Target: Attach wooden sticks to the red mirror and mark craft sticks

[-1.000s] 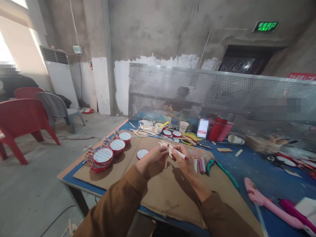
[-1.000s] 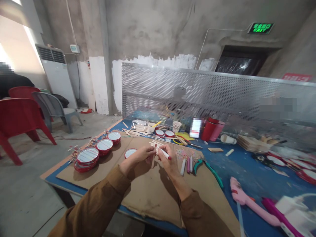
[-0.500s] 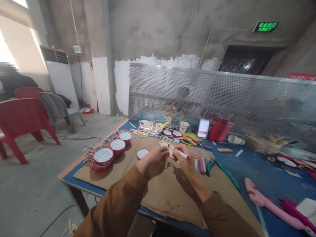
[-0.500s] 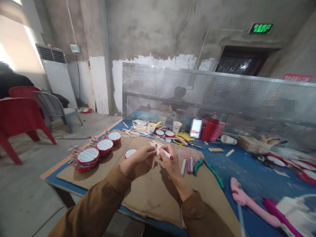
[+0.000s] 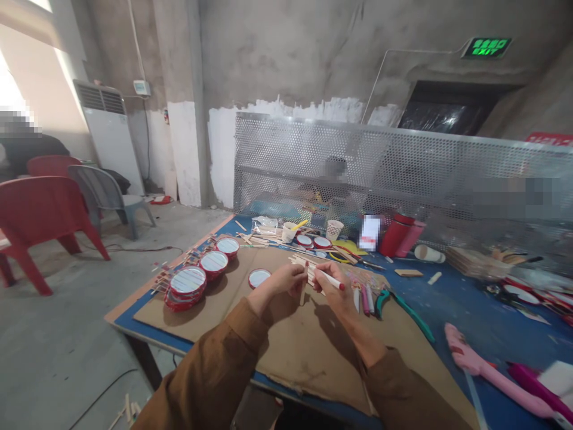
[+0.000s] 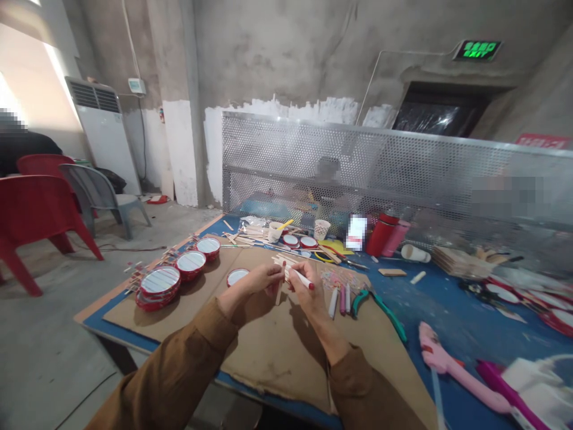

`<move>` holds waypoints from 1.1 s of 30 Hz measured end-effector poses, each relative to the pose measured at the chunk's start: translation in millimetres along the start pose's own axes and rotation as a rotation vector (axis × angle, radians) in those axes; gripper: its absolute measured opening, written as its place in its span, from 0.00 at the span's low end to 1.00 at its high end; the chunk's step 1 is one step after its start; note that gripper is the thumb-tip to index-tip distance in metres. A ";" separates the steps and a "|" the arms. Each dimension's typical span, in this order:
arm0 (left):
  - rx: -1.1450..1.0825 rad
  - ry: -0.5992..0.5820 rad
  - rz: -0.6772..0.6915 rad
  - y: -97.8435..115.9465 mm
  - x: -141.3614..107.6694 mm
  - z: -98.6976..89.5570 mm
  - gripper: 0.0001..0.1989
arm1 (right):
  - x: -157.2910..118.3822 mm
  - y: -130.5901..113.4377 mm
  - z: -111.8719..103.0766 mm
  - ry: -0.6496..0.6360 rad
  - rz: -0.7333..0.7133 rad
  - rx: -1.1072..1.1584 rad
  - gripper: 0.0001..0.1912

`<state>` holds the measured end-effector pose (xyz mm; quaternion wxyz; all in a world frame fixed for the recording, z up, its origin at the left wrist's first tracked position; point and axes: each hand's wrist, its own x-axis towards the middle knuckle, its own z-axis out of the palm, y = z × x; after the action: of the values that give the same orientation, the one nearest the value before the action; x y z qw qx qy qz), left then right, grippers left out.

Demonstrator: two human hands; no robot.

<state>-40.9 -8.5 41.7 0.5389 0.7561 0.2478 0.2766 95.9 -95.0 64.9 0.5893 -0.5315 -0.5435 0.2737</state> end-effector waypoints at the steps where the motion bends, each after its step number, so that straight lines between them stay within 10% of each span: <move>1: -0.005 0.001 -0.002 0.2 -0.2 0.1 0.14 | 0.0 0.0 0.1 -0.005 0.001 -0.007 0.14; 33: 0.028 -0.002 0.035 -3.2 2.6 -1.3 0.12 | 1.1 0.0 -0.8 0.001 -0.023 0.039 0.13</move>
<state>-40.1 -4.9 39.4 0.5238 0.7680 0.2378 0.2816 96.9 -94.3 65.4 0.6028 -0.5138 -0.5439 0.2772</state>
